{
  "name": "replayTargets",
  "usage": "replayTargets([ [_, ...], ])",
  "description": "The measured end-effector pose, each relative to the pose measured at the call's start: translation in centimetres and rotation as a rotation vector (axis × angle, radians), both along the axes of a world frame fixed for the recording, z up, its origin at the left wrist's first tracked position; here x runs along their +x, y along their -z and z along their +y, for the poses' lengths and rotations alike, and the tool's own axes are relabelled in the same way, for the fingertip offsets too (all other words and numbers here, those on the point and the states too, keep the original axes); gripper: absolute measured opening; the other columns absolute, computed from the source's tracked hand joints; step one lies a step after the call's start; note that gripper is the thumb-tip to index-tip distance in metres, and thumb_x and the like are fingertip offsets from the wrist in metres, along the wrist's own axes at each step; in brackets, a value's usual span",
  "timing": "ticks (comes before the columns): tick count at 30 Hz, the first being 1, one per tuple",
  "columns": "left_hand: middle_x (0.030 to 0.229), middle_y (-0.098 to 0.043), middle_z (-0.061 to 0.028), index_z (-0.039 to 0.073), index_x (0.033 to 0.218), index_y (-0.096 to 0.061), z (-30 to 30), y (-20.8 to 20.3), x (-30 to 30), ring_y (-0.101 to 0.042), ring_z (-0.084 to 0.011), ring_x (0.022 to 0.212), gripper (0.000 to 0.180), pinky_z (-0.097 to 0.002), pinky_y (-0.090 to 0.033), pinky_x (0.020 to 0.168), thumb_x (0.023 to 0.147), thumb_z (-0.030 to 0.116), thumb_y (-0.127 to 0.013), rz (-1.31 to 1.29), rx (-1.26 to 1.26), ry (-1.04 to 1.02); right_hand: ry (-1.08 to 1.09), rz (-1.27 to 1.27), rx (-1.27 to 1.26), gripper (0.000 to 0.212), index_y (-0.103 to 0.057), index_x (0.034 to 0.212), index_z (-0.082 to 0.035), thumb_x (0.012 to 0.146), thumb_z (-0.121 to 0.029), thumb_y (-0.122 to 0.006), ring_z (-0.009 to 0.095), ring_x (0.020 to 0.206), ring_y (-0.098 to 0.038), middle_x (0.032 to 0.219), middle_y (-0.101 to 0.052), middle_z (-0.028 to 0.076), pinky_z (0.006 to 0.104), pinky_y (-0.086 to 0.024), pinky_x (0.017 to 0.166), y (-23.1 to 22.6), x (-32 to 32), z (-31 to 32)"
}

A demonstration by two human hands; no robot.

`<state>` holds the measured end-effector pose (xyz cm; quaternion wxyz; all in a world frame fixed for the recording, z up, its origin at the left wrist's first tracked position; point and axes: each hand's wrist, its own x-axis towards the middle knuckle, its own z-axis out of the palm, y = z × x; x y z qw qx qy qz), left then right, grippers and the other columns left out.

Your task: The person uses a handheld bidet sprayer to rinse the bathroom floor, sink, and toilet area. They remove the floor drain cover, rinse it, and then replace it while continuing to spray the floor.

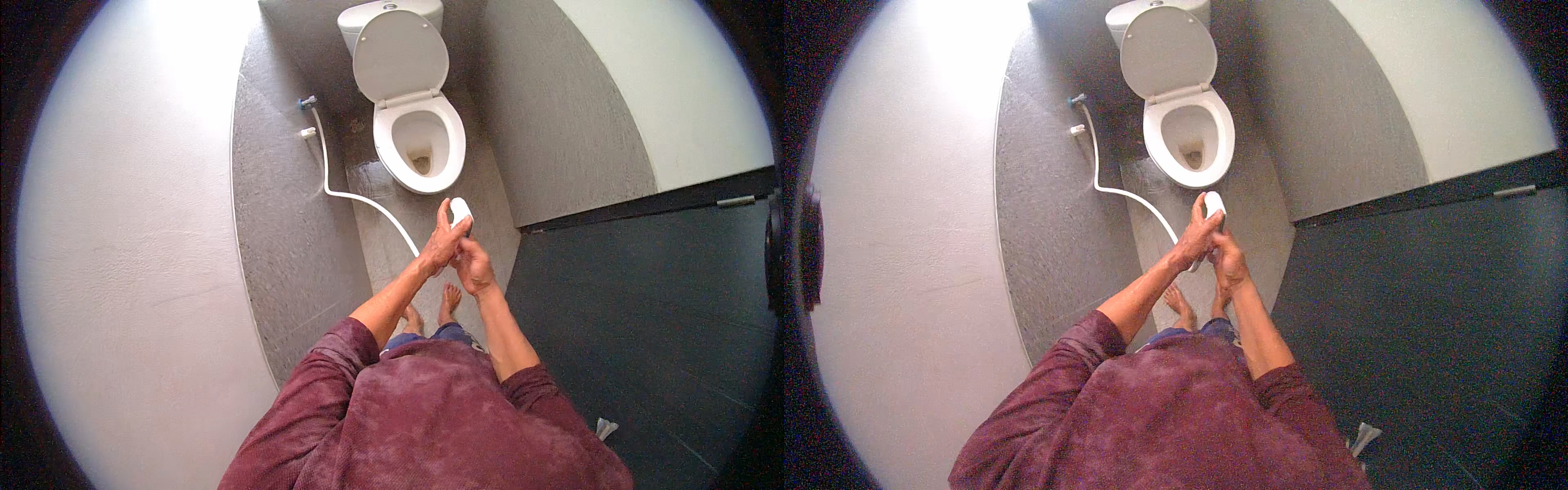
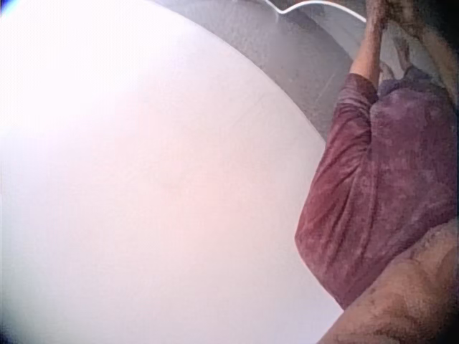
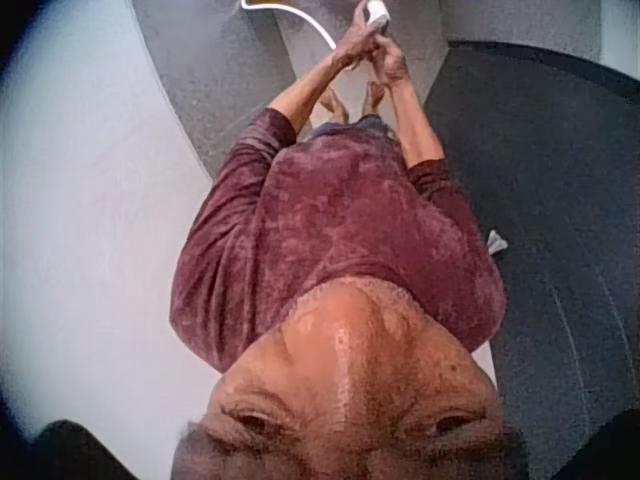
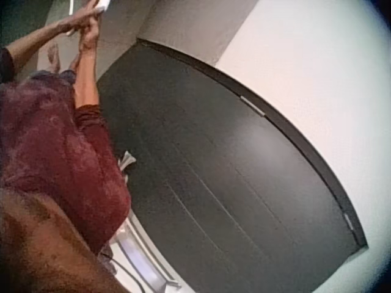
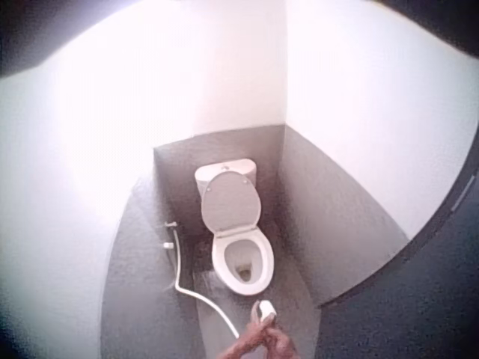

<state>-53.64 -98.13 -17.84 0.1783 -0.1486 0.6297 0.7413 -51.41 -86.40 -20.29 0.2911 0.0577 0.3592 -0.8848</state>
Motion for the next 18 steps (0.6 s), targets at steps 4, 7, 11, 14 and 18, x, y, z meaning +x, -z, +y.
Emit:
replayTargets([
  [4, 0.131, -0.039, -0.0255, 0.011, 0.144, -0.002, -1.4, 0.0, -0.3, -0.049, -0.0295, 0.106, 0.090, -0.0359, -0.046, 0.077, 0.084, 0.054, -0.053, 0.176, -0.202, 0.088, 0.045, 0.098, 0.216, 0.054, -0.046, 0.128, -0.010, 0.089, -0.048, -0.050, 0.016, 0.111, -0.046, 0.120, -0.052, 0.001, 0.0349, -0.032, 0.095, -0.6, -0.6, -1.0],
  [7, 0.128, -0.041, -0.0246, 0.013, 0.144, -0.002, -1.8, 0.1, -0.3, -0.051, -0.0273, 0.100, 0.090, -0.0325, -0.047, 0.066, 0.083, 0.057, -0.052, -0.064, 0.079, -0.055, 0.034, 0.230, 0.443, 0.057, -0.047, 0.127, -0.007, 0.089, -0.049, -0.051, 0.016, 0.108, -0.047, 0.118, -0.053, 0.004, 0.0320, -0.033, 0.093, -1.4, -1.0, -1.9],
  [11, 0.132, -0.037, -0.0226, 0.016, 0.144, 0.004, -2.1, -0.2, -0.9, -0.048, -0.0286, 0.106, 0.101, -0.0351, -0.047, 0.070, 0.077, 0.061, -0.057, -0.270, 0.339, -0.101, -0.075, 0.332, 0.759, 0.049, -0.049, 0.123, -0.005, 0.092, -0.043, -0.048, 0.014, 0.095, -0.050, 0.105, -0.055, 0.005, 0.0283, -0.039, 0.082, -1.9, -1.8, -2.3],
  [14, 0.140, -0.025, -0.0206, 0.023, 0.143, 0.004, -1.9, 0.0, -2.8, -0.031, -0.0341, 0.125, 0.103, -0.0528, -0.036, 0.091, 0.074, 0.060, -0.062, -0.287, 0.307, -0.163, 0.114, 0.402, 0.794, 0.044, -0.052, 0.116, -0.002, 0.093, -0.040, -0.046, 0.013, 0.082, -0.053, 0.093, -0.057, 0.004, 0.0272, -0.042, 0.071, -1.0, -3.6, -2.7],
  [18, 0.141, -0.022, -0.0194, 0.016, 0.144, -0.001, -0.5, 1.0, -7.0, -0.027, -0.0350, 0.128, 0.104, -0.0548, -0.030, 0.098, 0.073, 0.056, -0.066, -0.291, 0.219, -0.180, 0.060, 0.151, 0.763, 0.039, -0.052, 0.115, -0.003, 0.095, -0.036, -0.043, 0.013, 0.089, -0.053, 0.103, -0.056, 0.005, 0.0274, -0.044, 0.076, 0.9, -7.0, -1.9],
])
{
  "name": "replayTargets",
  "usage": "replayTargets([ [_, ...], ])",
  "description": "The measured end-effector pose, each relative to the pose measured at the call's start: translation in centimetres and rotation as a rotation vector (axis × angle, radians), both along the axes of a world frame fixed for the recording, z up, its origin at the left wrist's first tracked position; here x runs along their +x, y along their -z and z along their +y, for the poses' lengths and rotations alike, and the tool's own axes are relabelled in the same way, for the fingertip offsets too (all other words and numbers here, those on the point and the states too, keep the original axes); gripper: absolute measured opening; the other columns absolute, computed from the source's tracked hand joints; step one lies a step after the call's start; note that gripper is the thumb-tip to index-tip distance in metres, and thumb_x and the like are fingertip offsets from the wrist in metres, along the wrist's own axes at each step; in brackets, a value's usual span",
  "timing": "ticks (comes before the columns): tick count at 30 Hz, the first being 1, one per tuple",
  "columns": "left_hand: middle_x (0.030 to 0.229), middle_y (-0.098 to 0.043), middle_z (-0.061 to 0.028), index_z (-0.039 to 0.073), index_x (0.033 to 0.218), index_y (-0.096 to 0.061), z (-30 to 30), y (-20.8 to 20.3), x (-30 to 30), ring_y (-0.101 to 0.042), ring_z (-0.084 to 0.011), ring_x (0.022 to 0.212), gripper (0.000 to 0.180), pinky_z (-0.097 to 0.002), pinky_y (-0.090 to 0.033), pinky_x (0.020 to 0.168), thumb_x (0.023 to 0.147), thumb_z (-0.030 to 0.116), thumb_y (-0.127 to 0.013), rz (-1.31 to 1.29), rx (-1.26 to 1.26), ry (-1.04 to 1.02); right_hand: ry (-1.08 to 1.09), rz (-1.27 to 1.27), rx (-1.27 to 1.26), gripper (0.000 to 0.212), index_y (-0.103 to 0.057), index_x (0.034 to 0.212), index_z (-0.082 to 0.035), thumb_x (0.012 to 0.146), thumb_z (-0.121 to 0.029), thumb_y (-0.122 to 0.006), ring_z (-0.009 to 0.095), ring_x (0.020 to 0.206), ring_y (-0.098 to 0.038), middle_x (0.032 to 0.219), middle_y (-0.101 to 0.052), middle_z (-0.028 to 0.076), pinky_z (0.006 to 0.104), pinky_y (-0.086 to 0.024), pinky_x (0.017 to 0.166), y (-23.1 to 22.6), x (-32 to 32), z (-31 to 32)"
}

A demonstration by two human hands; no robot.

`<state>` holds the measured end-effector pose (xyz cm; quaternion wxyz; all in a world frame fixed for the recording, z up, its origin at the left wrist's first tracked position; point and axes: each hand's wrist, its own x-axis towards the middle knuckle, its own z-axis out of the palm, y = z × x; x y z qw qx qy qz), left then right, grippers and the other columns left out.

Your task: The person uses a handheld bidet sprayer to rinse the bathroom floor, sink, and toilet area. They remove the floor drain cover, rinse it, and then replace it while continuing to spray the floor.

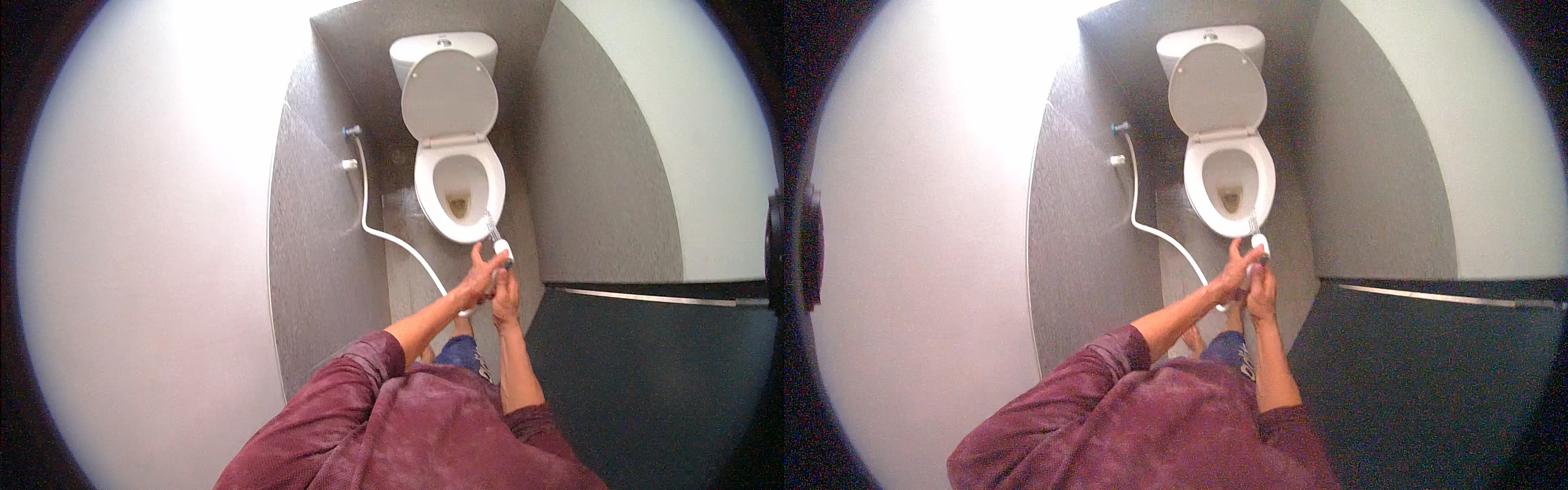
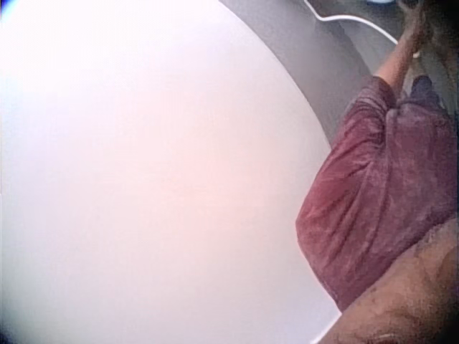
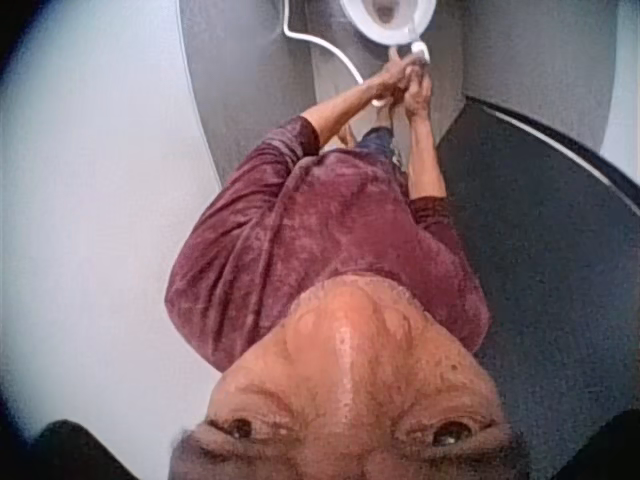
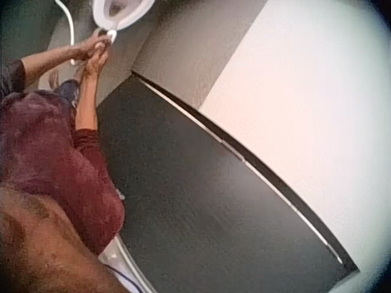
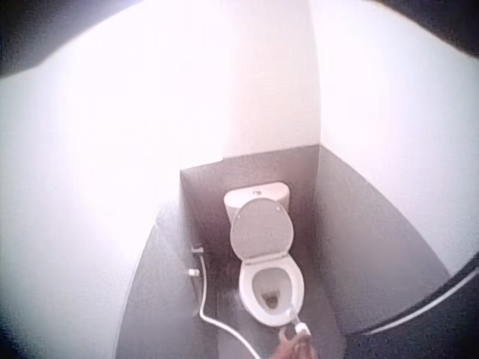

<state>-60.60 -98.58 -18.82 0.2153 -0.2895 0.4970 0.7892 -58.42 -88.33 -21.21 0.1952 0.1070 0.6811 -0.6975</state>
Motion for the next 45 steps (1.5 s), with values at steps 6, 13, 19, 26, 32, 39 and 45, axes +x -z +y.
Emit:
replayTargets([
  [6, 0.137, -0.032, -0.0265, -0.001, 0.137, -0.027, -1.7, 2.8, -8.7, -0.031, -0.0341, 0.129, 0.093, -0.0423, -0.029, 0.104, 0.077, 0.062, -0.058, 0.211, -0.366, 0.629, 0.295, 0.015, -0.546, 0.033, -0.052, 0.112, -0.008, 0.096, -0.035, -0.044, 0.016, 0.080, -0.057, 0.095, -0.056, 0.004, 0.0313, -0.047, 0.074, 1.7, -7.1, 1.8],
  [13, 0.123, -0.044, -0.0302, -0.004, 0.127, -0.043, -23.8, 2.6, -28.4, -0.040, -0.0403, 0.119, 0.079, -0.0488, -0.031, 0.100, 0.074, 0.052, -0.064, 0.578, -1.271, 0.390, 0.350, -0.168, -0.721, 0.037, -0.048, 0.101, -0.011, 0.091, -0.047, -0.046, 0.008, 0.057, -0.044, 0.078, -0.049, -0.001, 0.0234, -0.036, 0.046, 0.4, -13.3, 5.3],
  [19, 0.120, -0.046, -0.0301, -0.008, 0.128, -0.036, -32.7, 1.1, -46.4, -0.044, -0.0424, 0.113, 0.078, -0.0460, -0.035, 0.097, 0.077, 0.043, -0.065, 0.881, -1.728, -0.010, 0.690, -0.162, -0.691, 0.042, -0.051, 0.104, -0.009, 0.089, -0.049, -0.049, 0.009, 0.053, -0.043, 0.076, -0.050, -0.001, 0.0232, -0.037, 0.048, 1.4, -12.7, 6.1],
  [26, 0.138, -0.038, -0.0189, 0.014, 0.141, -0.028, -36.0, 6.8, -50.3, -0.034, -0.0370, 0.129, 0.066, -0.0679, -0.016, 0.098, 0.090, 0.055, -0.037, 0.446, -1.521, 0.172, 0.888, -0.150, -0.529, 0.048, -0.052, 0.106, -0.009, 0.084, -0.052, -0.053, 0.008, 0.056, -0.044, 0.078, -0.051, -0.002, 0.0241, -0.033, 0.048, 3.3, -11.9, 3.6],
  [32, 0.116, -0.059, -0.0141, 0.014, 0.122, -0.055, -34.2, 7.0, -51.1, -0.053, -0.0336, 0.110, 0.049, -0.0529, -0.033, 0.095, 0.092, 0.048, -0.038, 0.534, -1.560, 0.275, 1.015, -0.323, -0.573, 0.046, -0.052, 0.105, -0.008, 0.088, -0.051, -0.046, 0.008, 0.055, -0.041, 0.078, -0.051, -0.002, 0.0231, -0.033, 0.046, 8.5, -9.8, 6.3],
  [39, 0.084, -0.060, -0.0122, 0.005, 0.099, -0.065, -28.3, 8.6, -37.0, -0.060, -0.0277, 0.077, 0.026, -0.0363, -0.047, 0.071, 0.075, 0.015, -0.070, 1.091, -1.498, 0.500, 1.184, -0.212, -0.662, 0.047, -0.053, 0.106, -0.009, 0.085, -0.051, -0.049, 0.010, 0.056, -0.044, 0.079, -0.052, -0.002, 0.0245, -0.036, 0.046, 12.5, -8.3, 8.8],
  [45, 0.087, -0.055, -0.0059, 0.012, 0.112, -0.056, -23.6, 13.1, -28.0, -0.054, -0.0237, 0.085, 0.060, -0.0365, -0.041, 0.080, 0.055, 0.010, -0.076, 1.069, -1.433, 0.976, 1.208, -0.069, -0.715, 0.047, -0.053, 0.107, -0.008, 0.084, -0.050, -0.052, 0.011, 0.057, -0.047, 0.080, -0.053, 0.000, 0.0249, -0.039, 0.046, 15.7, -8.0, 10.2],
])
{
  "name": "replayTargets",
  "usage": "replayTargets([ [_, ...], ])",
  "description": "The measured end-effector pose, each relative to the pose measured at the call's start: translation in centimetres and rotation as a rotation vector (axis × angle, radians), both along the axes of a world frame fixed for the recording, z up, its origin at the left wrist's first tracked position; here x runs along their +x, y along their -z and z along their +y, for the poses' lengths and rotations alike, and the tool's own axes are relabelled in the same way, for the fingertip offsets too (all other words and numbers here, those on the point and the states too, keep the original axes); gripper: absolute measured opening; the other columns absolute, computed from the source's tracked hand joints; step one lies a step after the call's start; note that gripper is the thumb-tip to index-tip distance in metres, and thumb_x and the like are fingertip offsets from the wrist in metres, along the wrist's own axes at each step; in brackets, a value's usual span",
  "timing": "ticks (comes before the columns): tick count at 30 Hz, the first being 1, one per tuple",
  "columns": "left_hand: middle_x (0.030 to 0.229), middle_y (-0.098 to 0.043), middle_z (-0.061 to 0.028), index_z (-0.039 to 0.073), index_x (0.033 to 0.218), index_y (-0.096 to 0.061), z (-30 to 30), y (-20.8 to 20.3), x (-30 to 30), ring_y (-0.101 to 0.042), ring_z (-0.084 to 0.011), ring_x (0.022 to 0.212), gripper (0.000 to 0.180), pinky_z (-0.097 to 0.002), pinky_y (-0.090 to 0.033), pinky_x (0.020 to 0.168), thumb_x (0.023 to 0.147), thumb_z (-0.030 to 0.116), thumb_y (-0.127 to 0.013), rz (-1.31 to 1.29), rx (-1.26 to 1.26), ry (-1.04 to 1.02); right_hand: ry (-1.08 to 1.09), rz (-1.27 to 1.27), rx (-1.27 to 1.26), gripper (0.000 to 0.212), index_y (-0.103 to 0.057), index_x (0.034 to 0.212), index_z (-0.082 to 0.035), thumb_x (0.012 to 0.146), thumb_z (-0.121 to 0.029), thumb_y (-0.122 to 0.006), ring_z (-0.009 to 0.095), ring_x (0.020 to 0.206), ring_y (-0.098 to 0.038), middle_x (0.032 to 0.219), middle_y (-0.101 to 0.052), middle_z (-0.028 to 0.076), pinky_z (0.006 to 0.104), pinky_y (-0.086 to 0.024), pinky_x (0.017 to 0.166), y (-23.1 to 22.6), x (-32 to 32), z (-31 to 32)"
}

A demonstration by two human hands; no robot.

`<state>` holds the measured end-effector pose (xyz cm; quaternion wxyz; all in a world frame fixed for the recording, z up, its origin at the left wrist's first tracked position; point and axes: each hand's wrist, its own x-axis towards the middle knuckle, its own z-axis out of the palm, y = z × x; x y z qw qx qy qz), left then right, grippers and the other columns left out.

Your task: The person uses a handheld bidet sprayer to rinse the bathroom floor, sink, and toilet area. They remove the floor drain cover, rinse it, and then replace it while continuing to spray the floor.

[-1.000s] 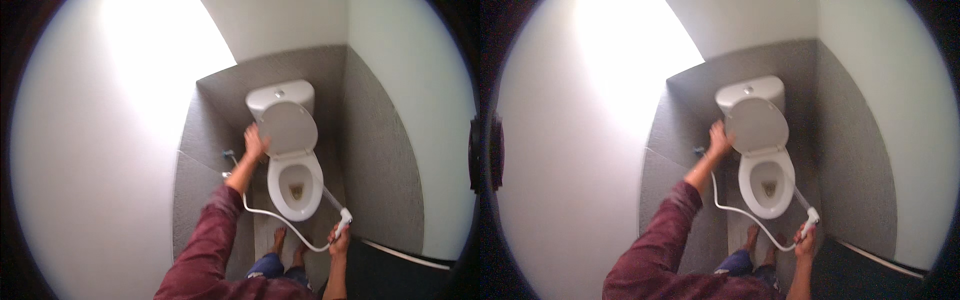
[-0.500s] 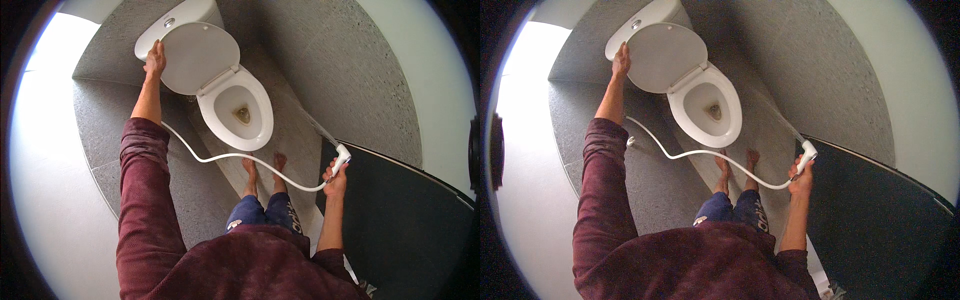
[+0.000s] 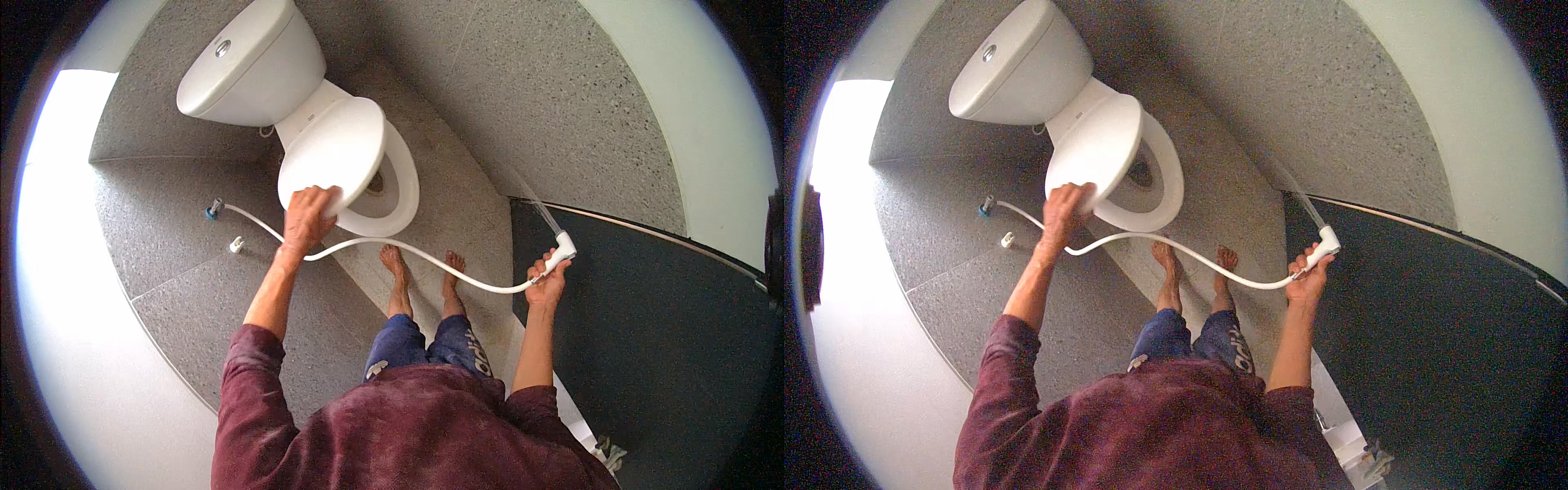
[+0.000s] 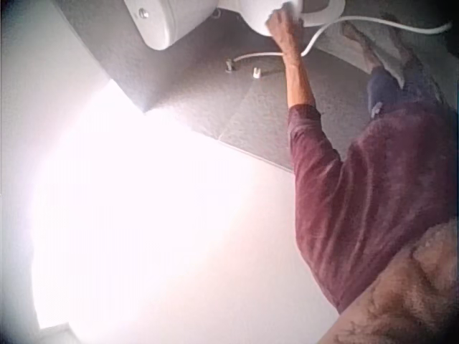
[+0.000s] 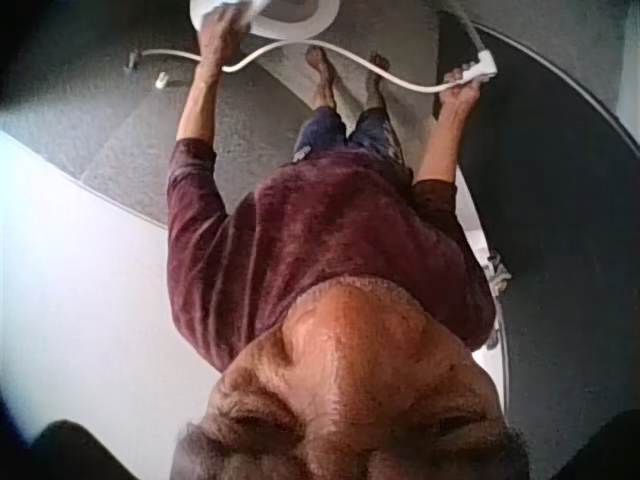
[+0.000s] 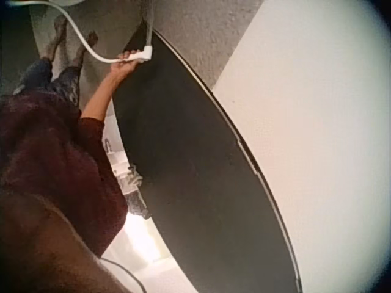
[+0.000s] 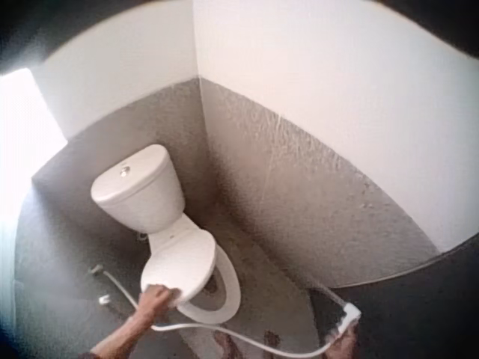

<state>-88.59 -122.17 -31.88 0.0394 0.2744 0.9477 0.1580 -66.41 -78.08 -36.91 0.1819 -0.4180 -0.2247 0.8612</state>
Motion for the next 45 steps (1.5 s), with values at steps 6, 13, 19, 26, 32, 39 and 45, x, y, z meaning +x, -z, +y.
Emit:
replayTargets([
  [6, 0.087, -0.052, -0.0033, 0.028, 0.139, -0.035, 3.8, 5.3, 4.0, -0.052, -0.0170, 0.083, 0.084, -0.0355, -0.038, 0.078, 0.067, 0.015, -0.076, -0.219, -0.206, 0.123, -0.206, 0.064, -0.174, 0.052, -0.048, 0.115, -0.007, 0.085, -0.048, -0.054, 0.009, 0.055, -0.040, 0.083, -0.052, 0.000, 0.0243, -0.033, 0.046, 1.0, 1.6, -1.1],
  [13, 0.091, -0.053, -0.0060, 0.028, 0.140, -0.031, 2.7, 12.8, 5.6, -0.053, -0.0213, 0.087, 0.082, -0.0363, -0.039, 0.077, 0.069, 0.027, -0.073, -0.060, -0.284, 0.074, -0.235, 0.100, -0.145, 0.054, -0.048, 0.116, -0.003, 0.085, -0.047, -0.054, 0.010, 0.055, -0.040, 0.082, -0.050, 0.002, 0.0240, -0.035, 0.045, 0.1, 1.3, -6.0],
  [19, 0.106, -0.052, -0.0091, 0.027, 0.140, -0.031, 4.8, 18.7, 8.1, -0.052, -0.0233, 0.098, 0.072, -0.0386, -0.039, 0.081, 0.078, 0.047, -0.061, -0.302, -0.382, -0.015, -0.171, 0.154, -0.085, 0.052, -0.048, 0.117, -0.004, 0.086, -0.045, -0.053, 0.011, 0.058, -0.040, 0.085, -0.050, 0.002, 0.0240, -0.036, 0.047, 1.9, 1.8, -5.9],
  [26, 0.116, -0.051, -0.0124, 0.027, 0.140, -0.030, 5.0, 19.1, 6.8, -0.054, -0.0277, 0.102, 0.059, -0.0417, -0.043, 0.084, 0.087, 0.040, -0.052, -0.558, -0.329, -0.049, -0.226, 0.236, -0.087, 0.050, -0.050, 0.116, -0.002, 0.087, -0.043, -0.053, 0.011, 0.057, -0.041, 0.085, -0.051, 0.004, 0.0248, -0.037, 0.046, -0.2, 1.2, -6.7],
  [32, 0.100, -0.058, -0.0092, 0.013, 0.108, -0.058, -13.7, 10.5, -2.9, -0.056, -0.0275, 0.094, 0.041, -0.0399, -0.045, 0.078, 0.069, 0.002, -0.057, 0.022, -0.497, -0.125, -0.200, 0.217, -0.053, 0.049, -0.048, 0.117, -0.004, 0.086, -0.042, -0.055, 0.011, 0.059, -0.041, 0.086, -0.051, 0.003, 0.0237, -0.037, 0.048, -2.1, -0.2, -8.2],
  [39, 0.131, -0.047, -0.0127, 0.010, 0.132, -0.042, -34.6, 8.0, -11.8, -0.050, -0.0316, 0.115, 0.042, -0.0418, -0.042, 0.094, 0.090, 0.014, -0.044, -0.154, -0.535, -0.358, -0.167, 0.092, 0.062, 0.046, -0.049, 0.116, -0.002, 0.088, -0.038, -0.055, 0.011, 0.057, -0.045, 0.085, -0.053, 0.005, 0.0249, -0.039, 0.045, -5.3, -2.5, -10.9],
  [45, 0.101, -0.064, -0.0162, 0.009, 0.115, -0.057, -35.1, 7.5, -13.3, -0.060, -0.0328, 0.098, 0.030, -0.0429, -0.047, 0.082, 0.086, 0.013, -0.052, -0.243, -0.473, -0.355, -0.192, 0.054, 0.154, 0.047, -0.049, 0.115, -0.002, 0.088, -0.040, -0.052, 0.011, 0.058, -0.044, 0.084, -0.052, 0.005, 0.0242, -0.038, 0.045, -6.4, -4.0, -13.1],
])
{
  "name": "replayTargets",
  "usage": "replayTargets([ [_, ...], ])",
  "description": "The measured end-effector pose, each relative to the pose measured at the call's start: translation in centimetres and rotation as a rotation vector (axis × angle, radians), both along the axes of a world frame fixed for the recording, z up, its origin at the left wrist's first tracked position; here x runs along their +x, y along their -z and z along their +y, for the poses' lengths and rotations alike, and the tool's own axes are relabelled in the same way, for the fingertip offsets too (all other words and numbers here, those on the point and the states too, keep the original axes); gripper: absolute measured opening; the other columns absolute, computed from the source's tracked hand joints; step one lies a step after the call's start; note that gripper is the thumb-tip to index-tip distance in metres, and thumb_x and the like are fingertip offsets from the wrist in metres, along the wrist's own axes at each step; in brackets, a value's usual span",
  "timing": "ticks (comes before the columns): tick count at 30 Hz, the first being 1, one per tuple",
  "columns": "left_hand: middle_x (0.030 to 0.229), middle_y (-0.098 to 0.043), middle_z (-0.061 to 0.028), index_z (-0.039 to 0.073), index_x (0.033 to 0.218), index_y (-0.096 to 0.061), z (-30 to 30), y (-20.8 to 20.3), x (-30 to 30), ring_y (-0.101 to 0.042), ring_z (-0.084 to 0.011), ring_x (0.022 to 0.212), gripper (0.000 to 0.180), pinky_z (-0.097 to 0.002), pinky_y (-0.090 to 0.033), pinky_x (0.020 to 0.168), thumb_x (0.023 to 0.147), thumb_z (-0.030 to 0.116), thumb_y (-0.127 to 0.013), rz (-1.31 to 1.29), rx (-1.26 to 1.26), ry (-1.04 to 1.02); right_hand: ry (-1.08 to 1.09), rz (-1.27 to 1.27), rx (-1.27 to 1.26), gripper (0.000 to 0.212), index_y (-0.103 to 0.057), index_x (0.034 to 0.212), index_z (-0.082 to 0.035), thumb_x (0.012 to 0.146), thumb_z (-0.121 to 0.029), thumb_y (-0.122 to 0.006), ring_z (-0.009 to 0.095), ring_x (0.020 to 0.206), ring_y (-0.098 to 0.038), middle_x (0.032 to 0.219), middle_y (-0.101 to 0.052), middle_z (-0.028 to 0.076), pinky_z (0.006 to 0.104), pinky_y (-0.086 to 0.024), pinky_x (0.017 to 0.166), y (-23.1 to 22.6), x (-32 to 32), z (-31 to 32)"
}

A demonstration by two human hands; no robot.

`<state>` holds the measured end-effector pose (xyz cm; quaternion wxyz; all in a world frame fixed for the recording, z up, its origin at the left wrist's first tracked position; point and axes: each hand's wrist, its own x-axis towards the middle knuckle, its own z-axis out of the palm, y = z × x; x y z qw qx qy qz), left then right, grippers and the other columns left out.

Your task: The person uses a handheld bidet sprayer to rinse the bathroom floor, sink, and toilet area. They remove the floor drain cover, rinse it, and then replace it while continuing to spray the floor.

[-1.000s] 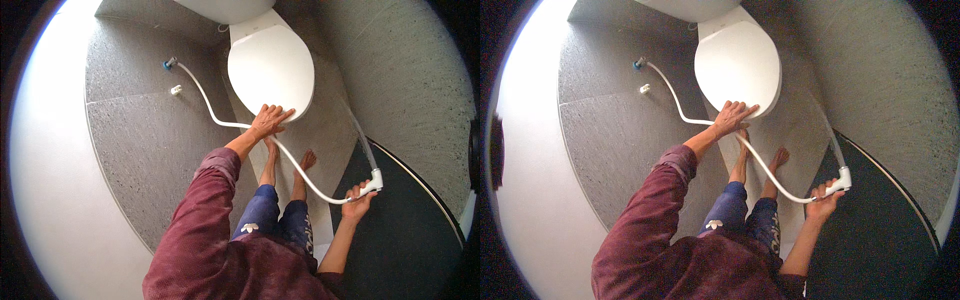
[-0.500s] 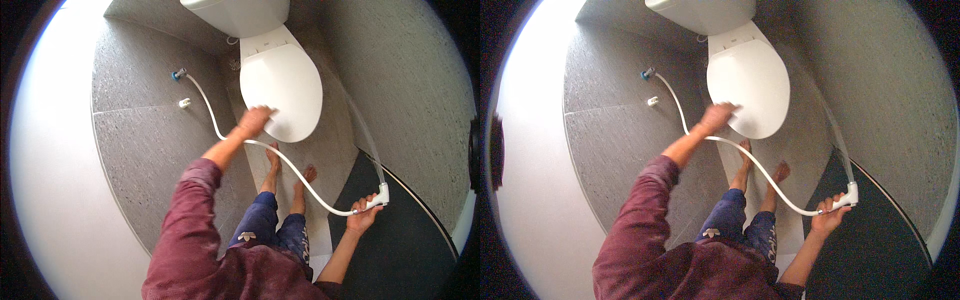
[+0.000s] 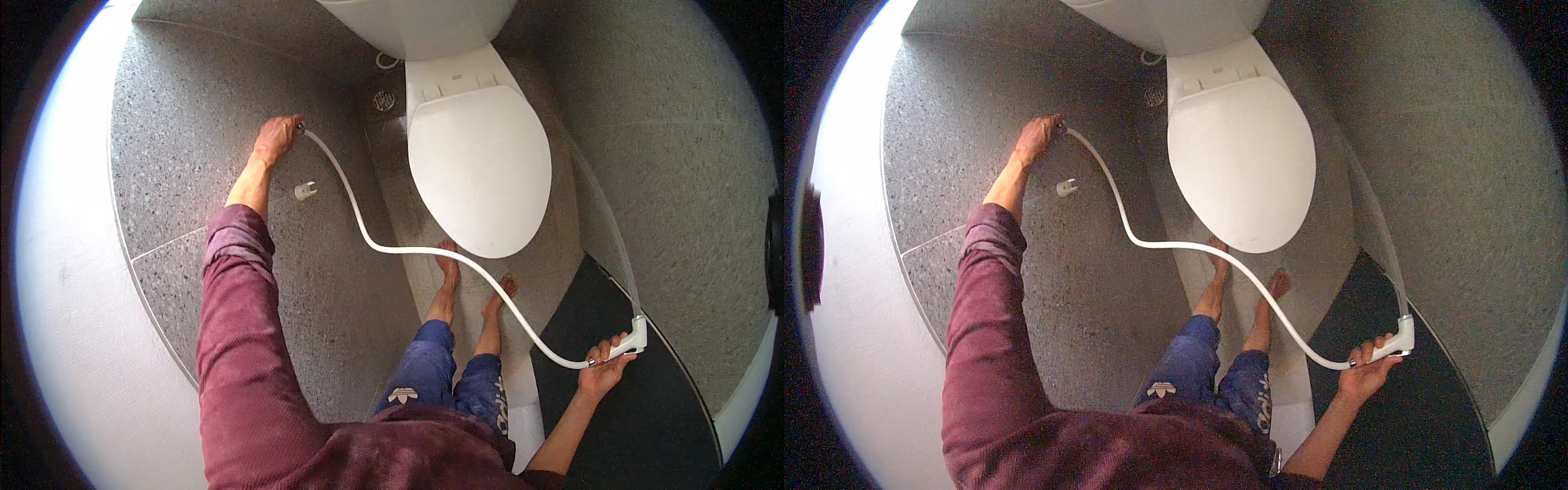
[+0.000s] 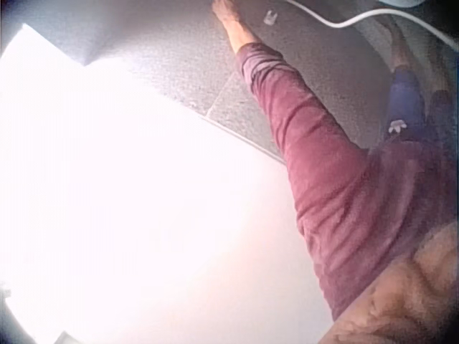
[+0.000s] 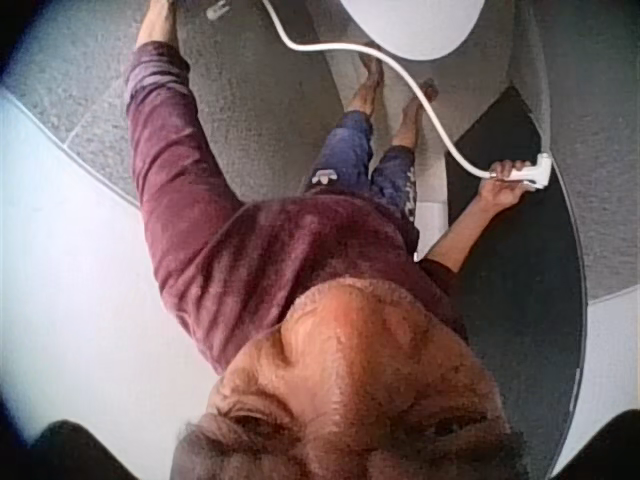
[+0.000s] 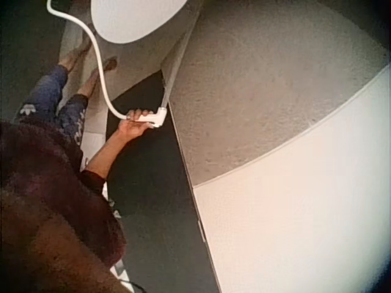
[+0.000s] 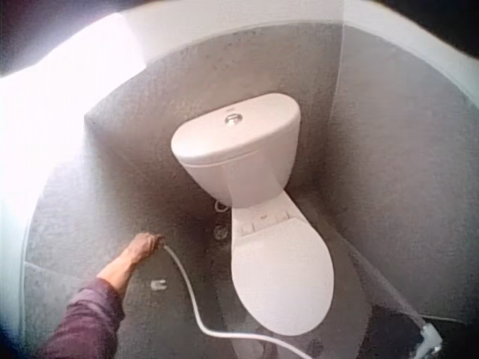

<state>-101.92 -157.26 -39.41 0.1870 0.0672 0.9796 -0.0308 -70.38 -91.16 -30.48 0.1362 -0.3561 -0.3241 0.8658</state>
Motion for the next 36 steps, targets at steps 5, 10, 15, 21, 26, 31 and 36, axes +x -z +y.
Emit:
replayTargets([
  [5, 0.089, -0.064, -0.0178, 0.005, 0.097, -0.059, 0.4, 0.5, 0.6, -0.062, -0.0337, 0.087, 0.020, -0.0432, -0.049, 0.075, 0.080, 0.013, -0.061, 0.172, -0.016, -0.004, 0.006, -0.044, 0.082, 0.049, -0.048, 0.117, -0.002, 0.089, -0.043, -0.048, 0.011, 0.058, -0.043, 0.086, -0.052, 0.005, 0.0246, -0.037, 0.045, -1.2, -0.3, -1.9],
  [10, 0.087, -0.063, -0.0196, 0.004, 0.099, -0.059, -1.4, 2.2, 0.0, -0.061, -0.0346, 0.087, 0.023, -0.0437, -0.049, 0.074, 0.077, 0.010, -0.063, 0.289, 0.200, 0.081, 0.015, -0.087, 0.119, 0.050, -0.045, 0.120, -0.004, 0.090, -0.045, -0.046, 0.011, 0.058, -0.040, 0.088, -0.051, 0.003, 0.0243, -0.035, 0.045, -1.6, -0.4, -2.8],
  [15, 0.098, -0.063, -0.0173, 0.006, 0.108, -0.060, -2.2, 1.7, -1.3, -0.059, -0.0343, 0.096, 0.033, -0.0428, -0.047, 0.081, 0.075, 0.007, -0.063, -0.045, 0.140, 0.045, -0.030, -0.028, 0.083, 0.049, -0.047, 0.117, -0.004, 0.089, -0.043, -0.050, 0.011, 0.059, -0.044, 0.087, -0.051, 0.004, 0.0252, -0.038, 0.047, -1.7, -0.6, -2.8],
  [21, 0.093, -0.063, -0.0139, 0.006, 0.101, -0.062, -1.6, 1.9, -0.1, -0.058, -0.0321, 0.093, 0.034, -0.0426, -0.046, 0.077, 0.068, 0.007, -0.067, 0.218, 0.088, 0.039, 0.038, -0.058, 0.097, 0.052, -0.047, 0.117, -0.005, 0.087, -0.048, -0.049, 0.011, 0.057, -0.039, 0.086, -0.050, 0.002, 0.0241, -0.032, 0.049, -1.8, -0.8, -2.9],
  [26, 0.084, -0.062, -0.0208, 0.001, 0.101, -0.061, -3.9, 2.0, -1.8, -0.060, -0.0374, 0.088, 0.023, -0.0463, -0.047, 0.077, 0.078, 0.002, -0.056, -0.086, 0.167, 0.117, 0.065, 0.012, 0.045, 0.051, -0.047, 0.117, -0.005, 0.087, -0.046, -0.049, 0.011, 0.057, -0.040, 0.087, -0.051, 0.003, 0.0256, -0.035, 0.048, -0.6, -0.3, -2.1],
  [31, 0.091, -0.063, -0.0167, 0.004, 0.097, -0.063, -4.8, 1.6, -1.5, -0.059, -0.0349, 0.091, 0.024, -0.0435, -0.047, 0.079, 0.073, 0.003, -0.063, -0.066, 0.015, 0.073, 0.074, 0.085, 0.011, 0.052, -0.046, 0.119, -0.005, 0.088, -0.045, -0.049, 0.012, 0.060, -0.045, 0.089, -0.052, 0.004, 0.0265, -0.038, 0.049, 0.8, 0.3, -1.5],
  [36, 0.104, -0.058, -0.0140, 0.007, 0.109, -0.057, -4.4, 1.8, -0.4, -0.056, -0.0326, 0.098, 0.042, -0.0422, -0.046, 0.082, 0.069, 0.005, -0.069, 0.113, -0.023, 0.079, 0.117, 0.049, 0.028, 0.051, -0.045, 0.119, -0.005, 0.088, -0.045, -0.049, 0.012, 0.060, -0.044, 0.089, -0.052, 0.003, 0.0260, -0.037, 0.049, 0.7, 0.3, -1.5],
])
